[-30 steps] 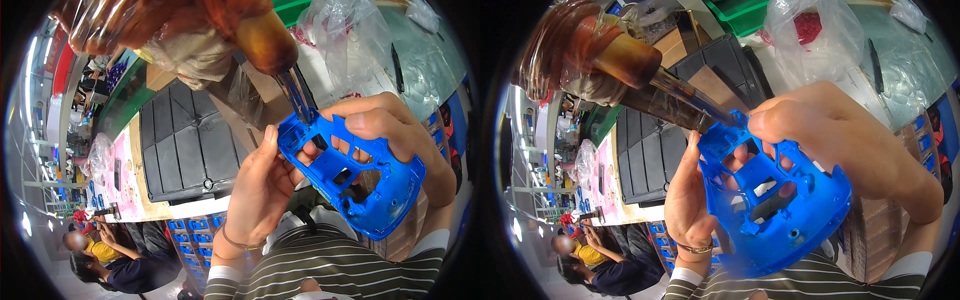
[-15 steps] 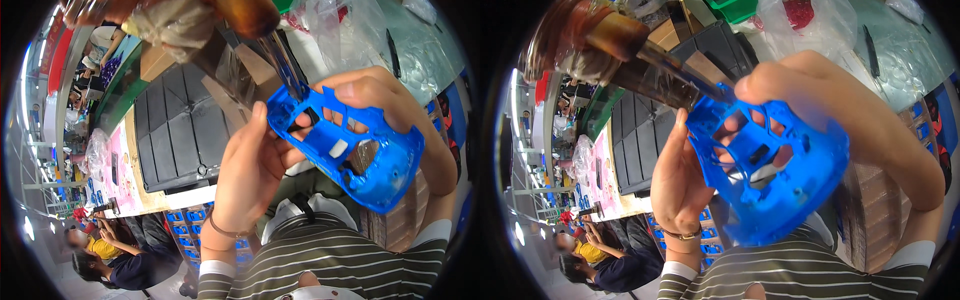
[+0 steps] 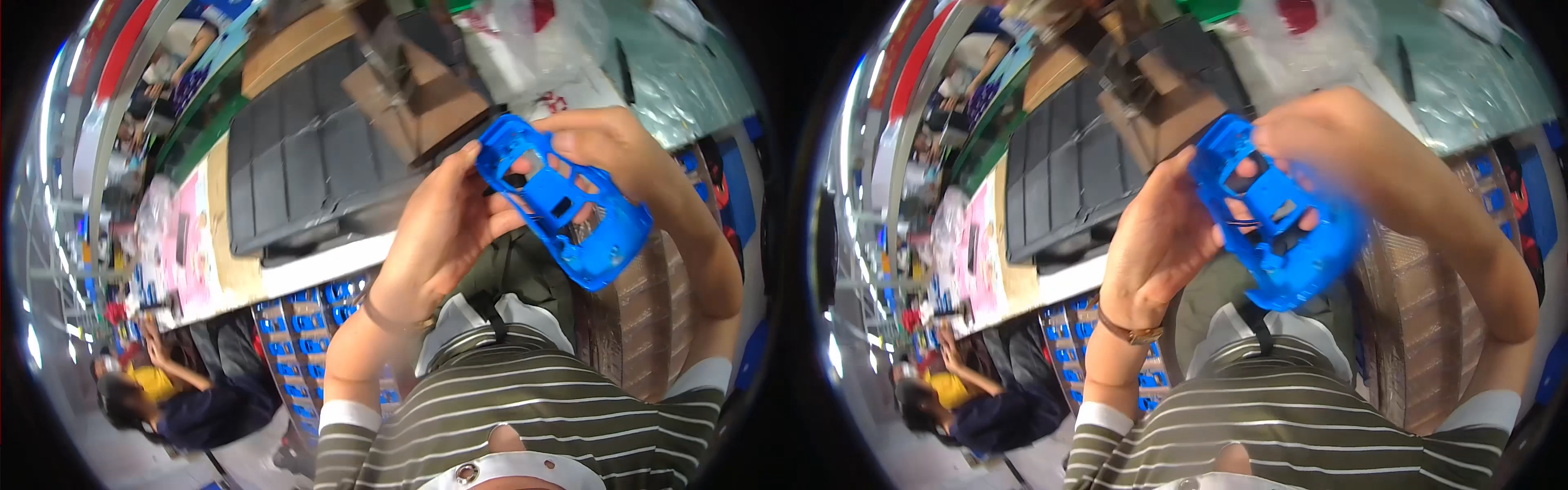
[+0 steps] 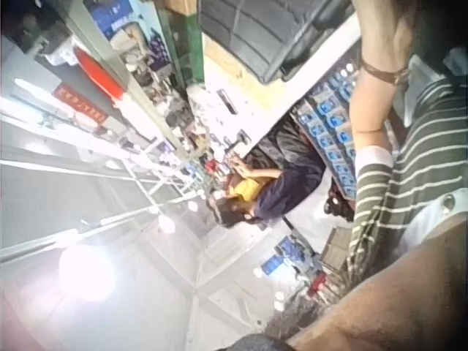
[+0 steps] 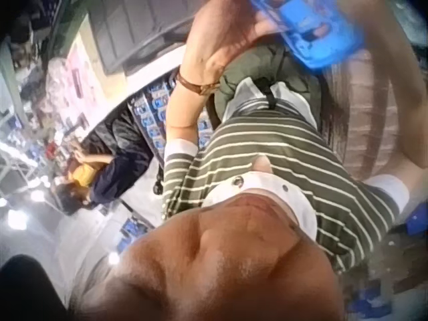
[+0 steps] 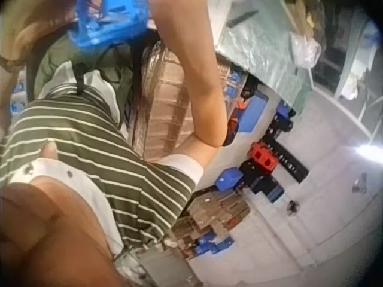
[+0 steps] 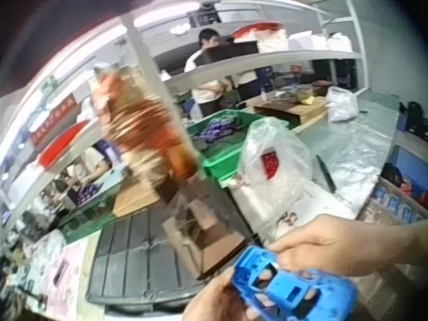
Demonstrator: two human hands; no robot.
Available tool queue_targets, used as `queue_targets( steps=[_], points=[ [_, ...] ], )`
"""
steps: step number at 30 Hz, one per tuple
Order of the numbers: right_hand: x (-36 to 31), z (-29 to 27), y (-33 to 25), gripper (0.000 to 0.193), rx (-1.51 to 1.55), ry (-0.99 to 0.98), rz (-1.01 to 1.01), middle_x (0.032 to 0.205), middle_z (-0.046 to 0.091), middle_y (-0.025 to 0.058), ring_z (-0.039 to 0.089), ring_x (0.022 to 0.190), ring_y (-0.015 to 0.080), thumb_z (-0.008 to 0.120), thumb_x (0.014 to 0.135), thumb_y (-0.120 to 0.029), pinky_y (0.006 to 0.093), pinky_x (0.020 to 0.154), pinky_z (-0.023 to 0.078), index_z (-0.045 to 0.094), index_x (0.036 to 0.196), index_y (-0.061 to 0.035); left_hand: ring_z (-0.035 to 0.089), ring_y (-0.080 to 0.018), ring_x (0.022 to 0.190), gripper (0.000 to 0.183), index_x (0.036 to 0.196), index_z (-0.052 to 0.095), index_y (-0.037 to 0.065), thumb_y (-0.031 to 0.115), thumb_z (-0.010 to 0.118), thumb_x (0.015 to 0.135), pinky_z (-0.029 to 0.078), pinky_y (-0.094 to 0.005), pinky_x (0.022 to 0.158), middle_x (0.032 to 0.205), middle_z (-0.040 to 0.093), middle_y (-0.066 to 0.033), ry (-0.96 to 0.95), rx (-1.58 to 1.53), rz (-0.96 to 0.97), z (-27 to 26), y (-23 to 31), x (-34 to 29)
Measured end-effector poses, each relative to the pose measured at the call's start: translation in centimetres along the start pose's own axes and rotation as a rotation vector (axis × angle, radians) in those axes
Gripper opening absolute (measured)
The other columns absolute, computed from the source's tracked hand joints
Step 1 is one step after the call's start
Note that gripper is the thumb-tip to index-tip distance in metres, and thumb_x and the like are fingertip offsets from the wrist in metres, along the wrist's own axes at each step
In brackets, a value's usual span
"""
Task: Assembling plastic toy cars by fitting shells together and using an electric screwdriver to secure them.
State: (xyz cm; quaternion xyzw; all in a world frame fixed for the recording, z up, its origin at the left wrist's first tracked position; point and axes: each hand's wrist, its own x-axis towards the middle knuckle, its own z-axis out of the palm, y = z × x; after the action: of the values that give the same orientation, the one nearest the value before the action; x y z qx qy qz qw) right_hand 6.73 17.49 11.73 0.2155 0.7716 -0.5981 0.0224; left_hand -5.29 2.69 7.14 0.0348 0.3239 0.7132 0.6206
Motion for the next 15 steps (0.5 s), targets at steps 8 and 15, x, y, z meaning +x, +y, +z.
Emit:
queue_targets(
  steps=[8, 15],
  points=[
    [-6.5, 1.8, 2.0, 0.054, -0.135, -0.087, -0.145, 0.09, 0.049, 0.007, 0.05, 0.067, 0.0076, 0.037, 0.093, -0.041, 0.0186, 0.053, 0.043, 0.045, 0.123, 0.0028, 0.056, -0.0077, 0.075, 0.039, 0.122, 0.046, 0.009, 0.032, 0.048, 0.09, 0.043, -0.0174, 0.06, 0.097, 0.058, -0.0031, 0.222, 0.497, 0.655, -4.6, 3.9, -15.3],
    [-5.8, 0.2, 5.1, 0.037, -0.154, 0.038, -0.135, 0.091, 0.05, 0.0061, 0.049, 0.068, 0.0084, 0.039, 0.094, -0.024, 0.0186, 0.059, 0.042, 0.049, 0.12, 0.0017, 0.048, -0.0139, 0.106, 0.034, 0.119, 0.046, -0.001, 0.002, 0.051, 0.086, 0.036, -0.0265, 0.092, 0.114, 0.052, -0.0084, 0.834, 1.298, 1.29, -17.0, 14.1, -23.9]
  ],
)
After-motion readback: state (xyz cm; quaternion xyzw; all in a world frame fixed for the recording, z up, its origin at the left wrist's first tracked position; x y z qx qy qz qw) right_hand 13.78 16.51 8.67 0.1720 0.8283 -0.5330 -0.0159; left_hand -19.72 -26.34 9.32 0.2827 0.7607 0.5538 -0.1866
